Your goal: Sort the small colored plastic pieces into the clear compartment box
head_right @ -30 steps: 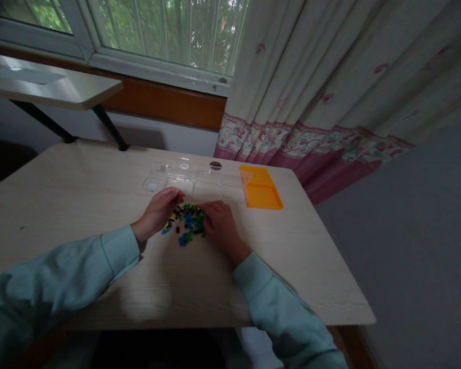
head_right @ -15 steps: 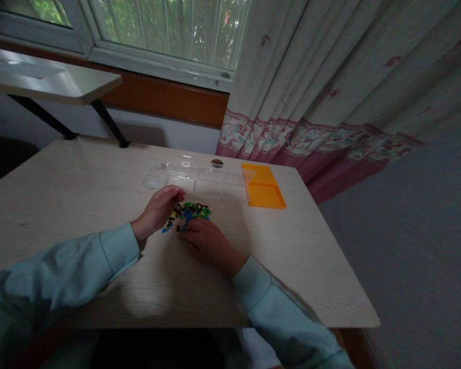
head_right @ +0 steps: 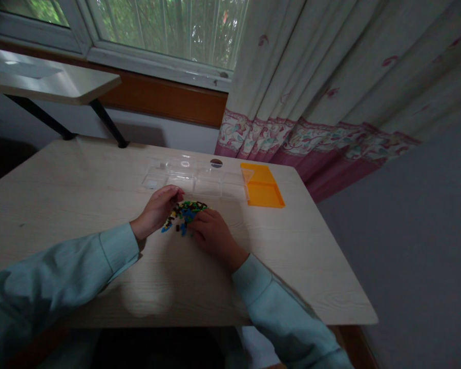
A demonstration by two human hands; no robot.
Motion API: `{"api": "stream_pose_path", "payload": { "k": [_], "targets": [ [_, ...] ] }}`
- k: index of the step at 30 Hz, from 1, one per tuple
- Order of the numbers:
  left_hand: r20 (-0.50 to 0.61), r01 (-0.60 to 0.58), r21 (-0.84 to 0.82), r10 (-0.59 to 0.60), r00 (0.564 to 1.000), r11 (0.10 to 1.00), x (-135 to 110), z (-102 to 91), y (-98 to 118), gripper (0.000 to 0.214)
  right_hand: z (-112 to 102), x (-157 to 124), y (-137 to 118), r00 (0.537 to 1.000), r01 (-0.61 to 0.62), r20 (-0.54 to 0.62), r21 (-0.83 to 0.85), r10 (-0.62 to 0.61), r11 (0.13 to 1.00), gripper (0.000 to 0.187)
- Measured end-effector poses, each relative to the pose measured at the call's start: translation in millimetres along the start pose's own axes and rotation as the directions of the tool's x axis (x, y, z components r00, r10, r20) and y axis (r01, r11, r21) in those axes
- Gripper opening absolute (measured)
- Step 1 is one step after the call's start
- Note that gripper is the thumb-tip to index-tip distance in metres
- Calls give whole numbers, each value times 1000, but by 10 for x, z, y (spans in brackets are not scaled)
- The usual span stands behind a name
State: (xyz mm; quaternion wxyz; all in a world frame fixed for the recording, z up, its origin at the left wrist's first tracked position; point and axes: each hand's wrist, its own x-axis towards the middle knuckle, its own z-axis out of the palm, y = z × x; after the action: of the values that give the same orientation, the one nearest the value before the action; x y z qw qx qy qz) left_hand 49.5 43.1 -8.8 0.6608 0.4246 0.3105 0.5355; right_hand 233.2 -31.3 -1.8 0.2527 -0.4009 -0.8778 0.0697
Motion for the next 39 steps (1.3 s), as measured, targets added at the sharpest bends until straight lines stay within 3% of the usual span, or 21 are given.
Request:
{"api": "stream_pose_path", "payload": {
  "k": [6, 11, 17, 22, 25, 29, 33, 36, 39],
  "targets": [
    [-4, -2, 7, 2, 1000, 1000, -6, 10, 8, 18, -18, 10, -49, 994, 91, 55, 99, -97, 991, 21],
    [-14, 8, -6, -8, 1000, 1000, -7, 17, 12, 17, -34, 23, -80, 997, 72, 32, 57, -74, 996, 30],
    [-15, -5, 5, 5, 1000, 1000, 11, 3, -2, 18, -36, 6, -42, 997, 68, 32, 78, -71, 995, 19],
    [-16, 4, -8, -4, 1000, 1000, 14, 14, -6, 19, -70, -9, 51, 1000, -10, -11, 12, 11, 1000, 19],
    [-19, 9, -57, -10, 1000, 998, 21, 3, 10, 17, -79, -11, 82, 1000, 25, -8, 74, -25, 997, 20],
    [-49, 91, -233, -106, 993, 968, 52, -43, 81, 21, -44, -1, 56, 996, 46, 67, 81, -51, 996, 21],
    [-51, 170, -287, -192, 980, 943, 76, -43, 198, 24, -25, 1, 41, 999, -41, -26, 17, 41, 999, 20],
    [13, 223, -197, -225, 974, 955, 64, -14, 316, 29, -49, 6, 55, 985, -113, -126, 79, 122, 990, 22],
    [132, 268, 150, -288, 948, 952, -3, -50, 468, 38, -86, 20, 97, 952, -211, -198, 120, 232, 970, 22]
  ]
}}
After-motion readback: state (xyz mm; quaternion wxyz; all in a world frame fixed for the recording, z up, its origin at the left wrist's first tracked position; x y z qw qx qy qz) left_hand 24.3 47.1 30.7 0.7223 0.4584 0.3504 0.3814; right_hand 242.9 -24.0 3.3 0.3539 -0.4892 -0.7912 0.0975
